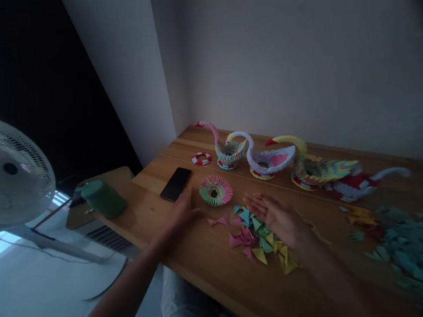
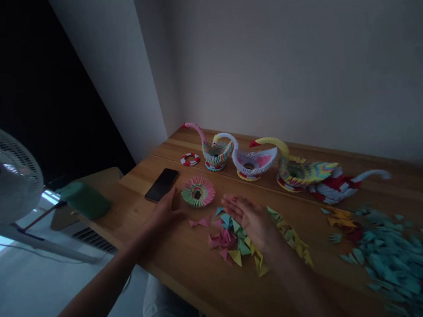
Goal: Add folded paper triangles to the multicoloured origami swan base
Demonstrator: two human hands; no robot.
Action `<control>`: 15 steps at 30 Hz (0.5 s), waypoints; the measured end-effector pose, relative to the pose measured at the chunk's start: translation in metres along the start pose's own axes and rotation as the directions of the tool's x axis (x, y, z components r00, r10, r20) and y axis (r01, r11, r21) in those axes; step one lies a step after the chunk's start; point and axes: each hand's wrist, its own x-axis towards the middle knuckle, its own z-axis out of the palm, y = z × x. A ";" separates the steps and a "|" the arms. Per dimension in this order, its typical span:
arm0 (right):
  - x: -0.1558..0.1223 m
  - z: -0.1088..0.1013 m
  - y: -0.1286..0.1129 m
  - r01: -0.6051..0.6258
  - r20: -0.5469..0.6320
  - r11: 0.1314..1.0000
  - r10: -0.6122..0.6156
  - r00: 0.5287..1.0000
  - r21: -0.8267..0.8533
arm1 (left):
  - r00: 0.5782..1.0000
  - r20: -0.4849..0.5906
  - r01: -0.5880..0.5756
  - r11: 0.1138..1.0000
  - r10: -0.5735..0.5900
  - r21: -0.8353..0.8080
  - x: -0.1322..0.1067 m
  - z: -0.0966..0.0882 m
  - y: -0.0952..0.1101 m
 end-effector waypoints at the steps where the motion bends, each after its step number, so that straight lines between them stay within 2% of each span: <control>1: 0.016 0.004 0.006 0.021 -0.017 1.000 -0.021 1.000 0.012 | 1.000 0.015 -0.007 1.000 0.007 -0.005 0.004 0.003 0.000; 5: 0.063 0.013 0.034 0.061 -0.087 0.998 -0.058 0.995 0.035 | 0.998 0.042 -0.041 0.998 0.042 -0.037 0.018 0.009 0.006; 8: 0.078 0.020 0.047 0.043 -0.061 0.998 -0.041 0.997 0.047 | 0.991 0.063 -0.108 0.990 0.114 -0.090 0.028 0.006 0.013; 13: 0.067 0.026 0.038 0.031 -0.033 0.996 -0.028 0.999 0.080 | 0.963 0.099 -0.223 0.948 0.250 -0.228 0.034 -0.004 0.036; 15: 0.051 0.025 0.026 0.043 0.003 0.995 -0.044 0.999 0.094 | 0.956 0.058 -0.243 0.887 0.287 -0.392 0.030 -0.006 0.054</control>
